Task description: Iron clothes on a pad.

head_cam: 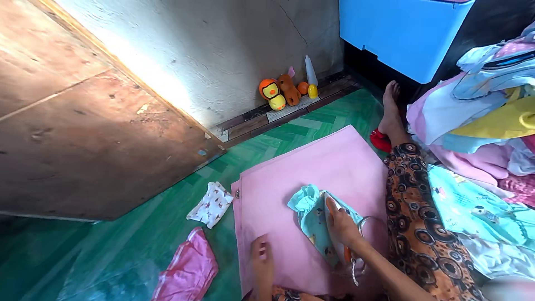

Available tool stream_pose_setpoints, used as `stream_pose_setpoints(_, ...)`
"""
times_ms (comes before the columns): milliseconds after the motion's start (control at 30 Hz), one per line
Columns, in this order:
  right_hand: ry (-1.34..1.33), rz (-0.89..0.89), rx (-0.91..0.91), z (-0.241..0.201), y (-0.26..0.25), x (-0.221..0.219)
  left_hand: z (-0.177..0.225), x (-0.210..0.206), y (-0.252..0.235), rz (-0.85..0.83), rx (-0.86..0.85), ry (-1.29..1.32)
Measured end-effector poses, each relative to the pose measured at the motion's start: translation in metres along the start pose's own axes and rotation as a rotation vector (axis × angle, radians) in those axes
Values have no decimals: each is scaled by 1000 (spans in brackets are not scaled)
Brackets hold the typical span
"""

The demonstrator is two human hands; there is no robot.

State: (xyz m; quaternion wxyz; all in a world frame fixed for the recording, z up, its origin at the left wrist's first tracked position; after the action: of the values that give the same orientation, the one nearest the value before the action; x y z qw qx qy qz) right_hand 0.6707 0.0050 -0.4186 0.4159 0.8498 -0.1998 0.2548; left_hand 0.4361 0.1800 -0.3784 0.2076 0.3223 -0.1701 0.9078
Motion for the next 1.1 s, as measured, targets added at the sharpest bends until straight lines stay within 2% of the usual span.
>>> stream_pose_setpoints(67, 11, -9, -8, 5, 6, -2, 20, -37, 12, -167, -153, 33)
stream_pose_setpoints(167, 16, 7, -30, 16, 19, -4, 40, -90, 39, -448, -235, 15)
stream_pose_setpoints(233, 13, 41, -30, 23, 22, -5, 47, -121, 57, -629, -223, -72)
stream_pose_setpoints(333, 14, 52, -27, 25, 21, -2, 43, -147, 78, -811, -170, -254)
stream_pose_setpoints(500, 4, 52, 42, 5, -3, 13, 29, -147, 85, -809, -78, -453)
stream_pose_setpoints(700, -20, 51, 36, -19, -35, 31, 27, -147, 86, -792, -82, -504)
stream_pose_setpoints(833, 60, 0, 57, -10, -24, 27, 28, -147, 86, -800, -67, -516)
stream_pose_setpoints(1100, 112, 70, 33, 24, 12, 15, 28, -148, 85, -820, -42, -481)
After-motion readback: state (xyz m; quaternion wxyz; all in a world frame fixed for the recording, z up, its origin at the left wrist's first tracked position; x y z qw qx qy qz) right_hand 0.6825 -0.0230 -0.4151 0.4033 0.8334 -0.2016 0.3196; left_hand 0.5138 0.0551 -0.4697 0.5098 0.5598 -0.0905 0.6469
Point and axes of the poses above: each hand's wrist, its own y-axis away from the middle knuckle, its own x-axis out of the back of the hand, z = x × y, the point moved 7 cm from there along -y, towards the middle knuckle, and after that the axes turned 5 degrees about y, right-handed, at the moved point
